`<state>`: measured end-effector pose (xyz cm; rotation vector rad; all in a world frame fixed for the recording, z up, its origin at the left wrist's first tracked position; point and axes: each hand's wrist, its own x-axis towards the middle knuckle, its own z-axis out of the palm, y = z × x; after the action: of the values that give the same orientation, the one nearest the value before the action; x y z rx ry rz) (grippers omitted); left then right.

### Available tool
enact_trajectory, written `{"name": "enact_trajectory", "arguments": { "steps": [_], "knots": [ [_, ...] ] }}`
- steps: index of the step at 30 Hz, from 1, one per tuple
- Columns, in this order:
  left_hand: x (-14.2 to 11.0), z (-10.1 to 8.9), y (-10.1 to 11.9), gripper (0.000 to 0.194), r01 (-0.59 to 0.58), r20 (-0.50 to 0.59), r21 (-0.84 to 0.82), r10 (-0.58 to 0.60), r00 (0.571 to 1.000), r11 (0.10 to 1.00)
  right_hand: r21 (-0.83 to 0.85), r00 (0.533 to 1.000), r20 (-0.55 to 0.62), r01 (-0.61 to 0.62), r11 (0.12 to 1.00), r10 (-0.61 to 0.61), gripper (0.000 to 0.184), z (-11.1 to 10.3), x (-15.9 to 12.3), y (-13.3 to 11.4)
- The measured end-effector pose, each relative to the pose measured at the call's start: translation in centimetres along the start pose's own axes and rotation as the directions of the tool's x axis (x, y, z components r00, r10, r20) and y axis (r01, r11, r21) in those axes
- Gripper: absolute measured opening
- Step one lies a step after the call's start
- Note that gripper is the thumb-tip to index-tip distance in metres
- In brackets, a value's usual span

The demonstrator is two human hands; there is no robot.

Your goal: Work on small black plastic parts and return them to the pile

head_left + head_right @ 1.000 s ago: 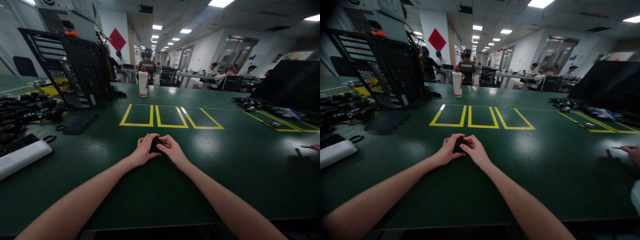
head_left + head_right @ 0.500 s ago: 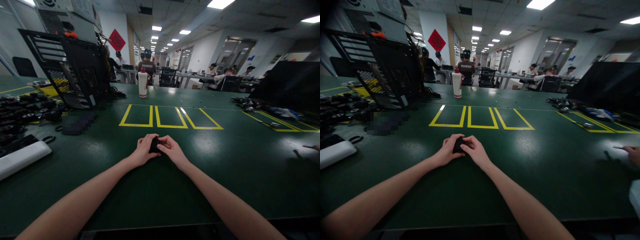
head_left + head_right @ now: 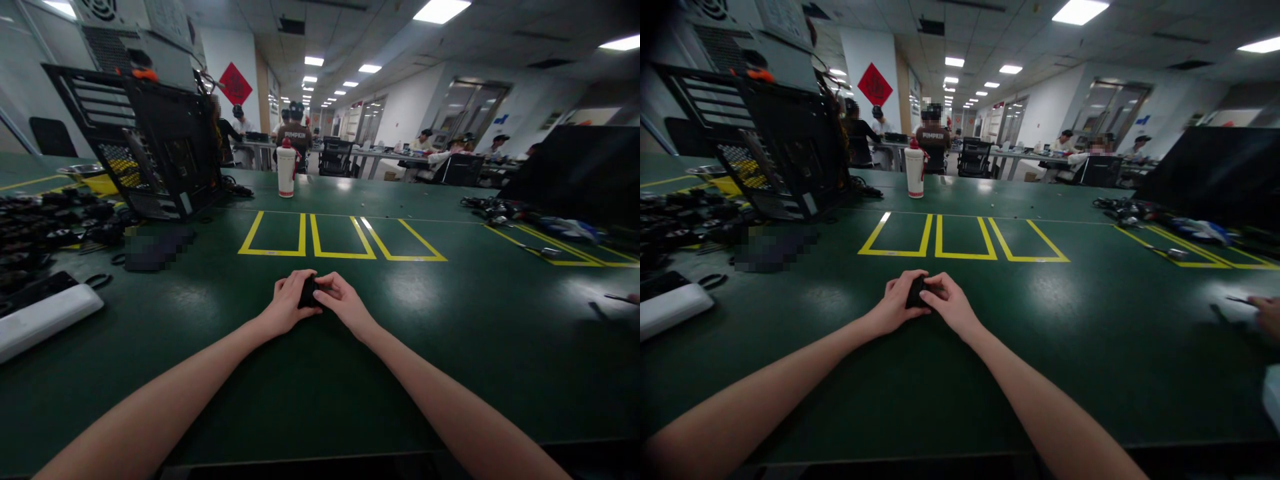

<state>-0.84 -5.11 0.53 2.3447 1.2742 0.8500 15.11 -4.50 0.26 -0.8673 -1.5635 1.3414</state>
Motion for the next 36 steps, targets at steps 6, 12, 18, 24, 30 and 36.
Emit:
{"name": "enact_trajectory", "arguments": {
  "steps": [6, 12, 18, 24, 30, 36],
  "knots": [
    [0.0, 0.1, -0.1, 0.058, 0.016, -0.017, 0.003, -0.016, 1.000, 1.000, -0.074, 0.998, -0.041, -0.054, 0.996, 0.051, 0.031, 0.0, 0.7, 0.5],
    [0.0, 0.5, -0.4, 0.057, 0.018, -0.049, 0.018, -0.017, 0.999, 1.000, 0.046, 0.996, 0.080, -0.049, 0.998, 0.045, 0.031, 0.0, 0.2, -0.1],
    [-0.1, 0.0, -0.1, 0.059, 0.024, -0.025, -0.022, -0.025, 0.999, 0.999, -0.039, 0.999, -0.021, -0.038, 0.999, 0.038, 0.026, 0.1, 0.3, -0.1],
    [-0.1, -0.1, -0.1, 0.056, 0.027, -0.009, -0.027, -0.028, 1.000, 0.999, -0.007, 0.994, 0.044, -0.104, 0.995, 0.104, 0.030, -0.1, 0.3, -0.2],
    [0.1, 0.4, -0.4, 0.058, 0.016, -0.042, -0.006, -0.016, 0.999, 1.000, -0.001, 0.999, 0.012, -0.053, 0.999, 0.053, 0.022, 0.2, 0.2, -0.6],
    [0.1, 0.1, -0.3, 0.056, 0.015, -0.017, -0.012, -0.015, 1.000, 1.000, -0.043, 0.997, -0.021, -0.077, 0.996, 0.076, 0.029, 0.1, 0.4, -0.2]
  ]
}}
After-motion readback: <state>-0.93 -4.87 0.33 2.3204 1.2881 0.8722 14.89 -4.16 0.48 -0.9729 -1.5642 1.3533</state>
